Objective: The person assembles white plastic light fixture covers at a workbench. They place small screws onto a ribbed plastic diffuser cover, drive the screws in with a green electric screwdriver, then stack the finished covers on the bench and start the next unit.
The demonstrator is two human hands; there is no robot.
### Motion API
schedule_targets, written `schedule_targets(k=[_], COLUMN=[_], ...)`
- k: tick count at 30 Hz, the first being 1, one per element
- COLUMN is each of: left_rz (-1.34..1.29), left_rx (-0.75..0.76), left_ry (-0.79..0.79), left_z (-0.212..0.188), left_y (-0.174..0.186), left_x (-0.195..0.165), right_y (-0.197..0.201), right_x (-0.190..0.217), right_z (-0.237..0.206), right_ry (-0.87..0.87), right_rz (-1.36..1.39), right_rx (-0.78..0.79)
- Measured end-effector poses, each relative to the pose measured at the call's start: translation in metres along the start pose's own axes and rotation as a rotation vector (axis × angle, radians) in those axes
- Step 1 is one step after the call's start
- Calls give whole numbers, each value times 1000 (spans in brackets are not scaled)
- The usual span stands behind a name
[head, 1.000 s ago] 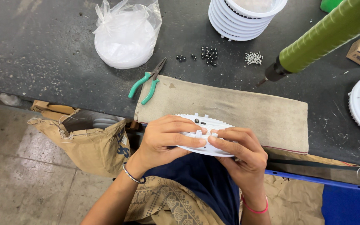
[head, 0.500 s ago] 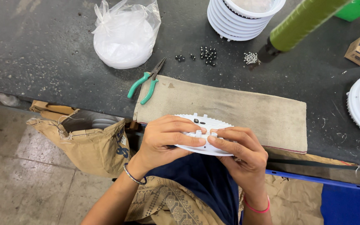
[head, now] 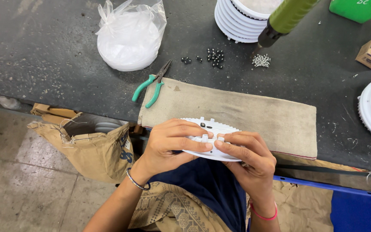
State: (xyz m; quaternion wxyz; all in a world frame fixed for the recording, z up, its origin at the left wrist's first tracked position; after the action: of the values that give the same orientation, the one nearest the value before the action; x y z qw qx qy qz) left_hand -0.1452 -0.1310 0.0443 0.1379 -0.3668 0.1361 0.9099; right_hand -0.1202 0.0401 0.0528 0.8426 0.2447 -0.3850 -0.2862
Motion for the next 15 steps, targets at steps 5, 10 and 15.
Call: schedule_targets(k=[5,10,15], left_rz=[-7,72,27], left_rx=[-1,-18,-213], left_ry=[6,1,110], left_z=[1,3,6], left_y=[0,-1,20], left_x=[-1,0,22], right_y=[1,2,-6], right_x=[2,-2,-51], right_z=[2,1,-7], right_ry=[-5,26,-189], right_rz=[1,-19,-47], right_rx=[1,0,-130])
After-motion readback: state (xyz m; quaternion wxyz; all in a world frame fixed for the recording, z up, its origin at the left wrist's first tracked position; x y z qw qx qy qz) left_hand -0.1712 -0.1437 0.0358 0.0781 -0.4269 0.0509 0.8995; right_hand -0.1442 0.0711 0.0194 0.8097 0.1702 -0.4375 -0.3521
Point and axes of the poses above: each hand's wrist, its own z-axis towards the middle knuckle, its own y-axis out of the back of the hand, x = y × z, the point moved 10 cm from there along z, towards the middle knuckle, and after that the axes turned 15 degrees about -z, right-handed, at the moved point
